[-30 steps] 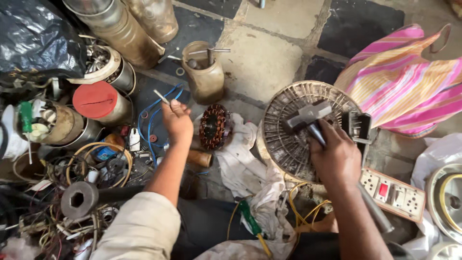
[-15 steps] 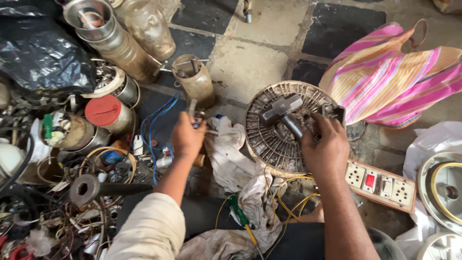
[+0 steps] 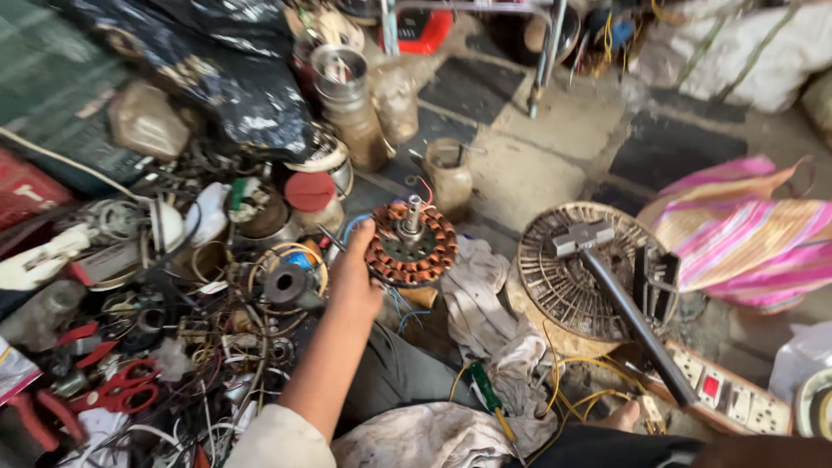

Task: The person works on a fan motor assembly while sitting on the floor, using a hammer to tap components into place and handling the internal copper-wound stator. The person manipulates a small bearing and a shaft, fitting them into the stator and testing the fit by hand.

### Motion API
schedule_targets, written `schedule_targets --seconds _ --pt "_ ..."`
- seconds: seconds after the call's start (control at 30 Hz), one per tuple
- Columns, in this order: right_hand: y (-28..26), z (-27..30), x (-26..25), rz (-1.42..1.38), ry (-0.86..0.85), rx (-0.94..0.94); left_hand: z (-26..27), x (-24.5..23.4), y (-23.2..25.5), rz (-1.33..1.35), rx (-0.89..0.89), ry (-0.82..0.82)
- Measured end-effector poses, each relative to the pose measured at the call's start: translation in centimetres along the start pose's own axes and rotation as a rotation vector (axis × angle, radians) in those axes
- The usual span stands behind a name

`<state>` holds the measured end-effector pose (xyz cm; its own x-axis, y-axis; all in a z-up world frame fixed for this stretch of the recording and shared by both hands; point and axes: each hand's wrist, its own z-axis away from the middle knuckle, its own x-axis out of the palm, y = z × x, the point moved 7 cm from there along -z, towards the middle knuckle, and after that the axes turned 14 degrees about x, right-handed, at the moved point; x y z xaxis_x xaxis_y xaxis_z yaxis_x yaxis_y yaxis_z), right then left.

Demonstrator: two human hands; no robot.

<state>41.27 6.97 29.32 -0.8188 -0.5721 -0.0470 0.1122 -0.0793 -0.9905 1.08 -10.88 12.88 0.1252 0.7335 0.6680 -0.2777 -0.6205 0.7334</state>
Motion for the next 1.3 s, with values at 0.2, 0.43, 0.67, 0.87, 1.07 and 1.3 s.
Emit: schedule_targets --seconds 0.2,0.43,0.67,0.87,1.07,1.3 --pt "1.8 0.2 4.9 -0.07 -0.148 -0.115 7.0 1.7 0.4 0.128 -0.147 -0.144" --pt "4.0 0.1 12.9 -0.388 -0.58 -0.194 14.8 5.8 1.0 0.09 -0.31 -0.196" --pt "5.8 0.4 11.4 -0.77 -0.581 -0.086 19.8 10.4 0.7 -0.027 -0.321 -0.185" --pt "7.9 0.0 8.1 -0.874 -0.494 -0.044 22.7 12.5 -0.6 -0.064 -0.308 -0.227" --pt "7.5 1.1 5.5 -0.915 -0.492 -0.046 25.3 13.6 -1.2 -0.116 -0.313 -0.217" --pt "7.4 1.7 3.3 -0.922 -0.449 -0.07 26.7 14.6 -2.4 -0.127 -0.323 -0.235"
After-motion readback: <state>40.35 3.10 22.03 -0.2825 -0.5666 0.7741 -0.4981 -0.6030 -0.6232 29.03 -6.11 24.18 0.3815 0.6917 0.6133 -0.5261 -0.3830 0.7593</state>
